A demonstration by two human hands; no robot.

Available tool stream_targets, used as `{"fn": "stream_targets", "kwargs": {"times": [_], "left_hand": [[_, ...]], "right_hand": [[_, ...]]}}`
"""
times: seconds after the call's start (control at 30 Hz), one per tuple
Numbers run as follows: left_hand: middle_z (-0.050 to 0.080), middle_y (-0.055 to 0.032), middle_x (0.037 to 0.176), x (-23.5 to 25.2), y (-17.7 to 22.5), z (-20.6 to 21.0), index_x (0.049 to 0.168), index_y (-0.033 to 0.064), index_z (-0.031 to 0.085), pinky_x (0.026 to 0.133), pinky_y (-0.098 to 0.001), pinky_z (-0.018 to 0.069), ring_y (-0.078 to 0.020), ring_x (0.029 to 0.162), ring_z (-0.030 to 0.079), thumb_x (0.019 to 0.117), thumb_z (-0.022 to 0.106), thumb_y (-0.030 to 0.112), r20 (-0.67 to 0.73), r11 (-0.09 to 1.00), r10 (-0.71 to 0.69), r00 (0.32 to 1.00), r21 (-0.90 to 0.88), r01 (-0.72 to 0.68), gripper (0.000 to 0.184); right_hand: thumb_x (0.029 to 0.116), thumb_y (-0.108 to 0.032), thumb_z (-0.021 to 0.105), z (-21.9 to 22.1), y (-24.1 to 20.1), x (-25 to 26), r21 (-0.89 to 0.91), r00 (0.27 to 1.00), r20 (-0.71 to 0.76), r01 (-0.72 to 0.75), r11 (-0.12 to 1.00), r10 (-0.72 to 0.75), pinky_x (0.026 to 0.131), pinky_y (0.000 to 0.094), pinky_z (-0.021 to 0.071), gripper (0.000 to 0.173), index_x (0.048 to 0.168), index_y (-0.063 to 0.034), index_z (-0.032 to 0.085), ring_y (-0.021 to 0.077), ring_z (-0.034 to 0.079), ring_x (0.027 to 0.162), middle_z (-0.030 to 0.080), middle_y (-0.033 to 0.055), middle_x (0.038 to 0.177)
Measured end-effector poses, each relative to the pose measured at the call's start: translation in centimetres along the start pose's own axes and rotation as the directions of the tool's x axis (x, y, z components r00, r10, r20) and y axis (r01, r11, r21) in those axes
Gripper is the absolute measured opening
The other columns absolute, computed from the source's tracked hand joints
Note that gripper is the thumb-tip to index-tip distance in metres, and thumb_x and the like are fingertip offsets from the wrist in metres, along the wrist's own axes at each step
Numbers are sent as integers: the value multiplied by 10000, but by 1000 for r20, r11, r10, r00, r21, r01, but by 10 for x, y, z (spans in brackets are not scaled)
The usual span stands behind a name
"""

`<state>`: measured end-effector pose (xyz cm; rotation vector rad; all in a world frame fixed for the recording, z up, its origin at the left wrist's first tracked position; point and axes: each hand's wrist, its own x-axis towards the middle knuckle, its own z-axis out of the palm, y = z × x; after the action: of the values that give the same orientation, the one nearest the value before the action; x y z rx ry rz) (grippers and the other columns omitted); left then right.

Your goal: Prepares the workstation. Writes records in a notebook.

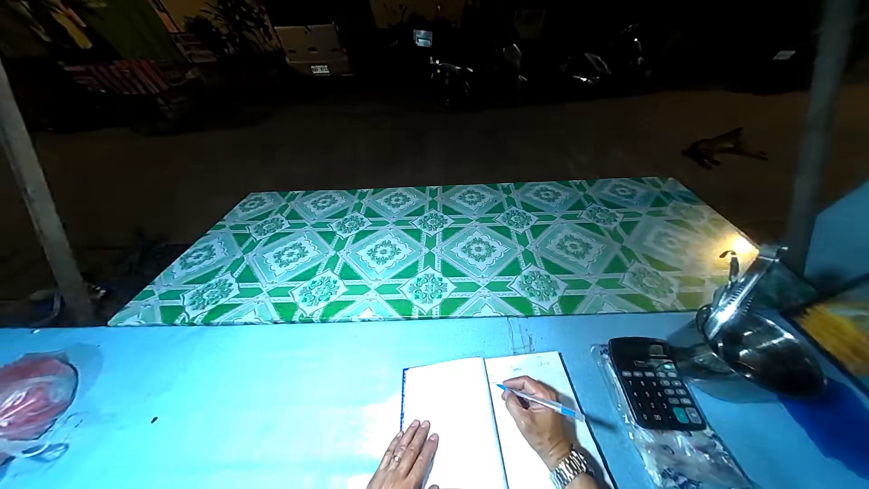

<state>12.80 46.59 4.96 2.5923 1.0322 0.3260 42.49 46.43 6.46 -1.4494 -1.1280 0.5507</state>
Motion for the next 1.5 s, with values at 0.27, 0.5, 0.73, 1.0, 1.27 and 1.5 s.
{"fn": "stream_targets", "kwargs": {"times": [0.27,0.5,0.73,1.0,1.27,1.5], "left_hand": [[490,-182,1550,0,-1,0,1487,59,526,1206,-557,312,-363,1466,428,1027,344,426,7,1000,1,1000,17,-1,616],[498,-181,1544,-1,-1,1,1478,62,537,1210,-543,310,-356,1466,429,1029,343,427,-3,1000,3,1000,21,-3,611],[500,-182,1542,0,0,0,1477,58,537,1209,-543,311,-359,1463,433,1023,354,422,6,1000,2,1000,26,-2,610],[486,-172,1556,-1,-1,2,1485,69,531,1216,-547,299,-355,1474,417,1028,347,428,6,1000,-2,1000,24,2,610],[495,-171,1549,-2,-2,2,1481,70,536,1213,-537,307,-352,1469,425,1029,335,435,-4,1000,5,1000,27,-5,614],[498,-173,1546,-1,-2,1,1480,63,536,1213,-537,305,-353,1469,425,1028,340,424,6,1000,5,1000,26,-5,611]], "right_hand": [[827,-95,652,1,5,-1,-8,1000,-28,4,1000,-4,509,136,448,144,883,-15,758,-44,536,539,681,-26,680],[835,-76,644,-2,3,2,69,998,-51,-44,997,48,467,167,464,144,908,-11,750,-7,546,498,687,-15,680],[846,-77,633,-2,2,2,77,996,-48,-73,994,77,479,165,473,155,919,-3,747,-5,557,514,698,-8,703],[844,-72,641,-2,5,2,108,998,-41,-46,993,51,473,177,479,149,926,-4,745,5,557,506,695,-8,699],[838,-70,641,-3,3,2,96,998,-18,-56,994,58,486,168,479,153,927,-2,745,-2,558,518,693,-8,704],[827,-113,668,2,-4,-4,-80,997,61,-32,996,37,537,140,467,139,897,-39,762,-36,554,564,681,-29,695]]}}
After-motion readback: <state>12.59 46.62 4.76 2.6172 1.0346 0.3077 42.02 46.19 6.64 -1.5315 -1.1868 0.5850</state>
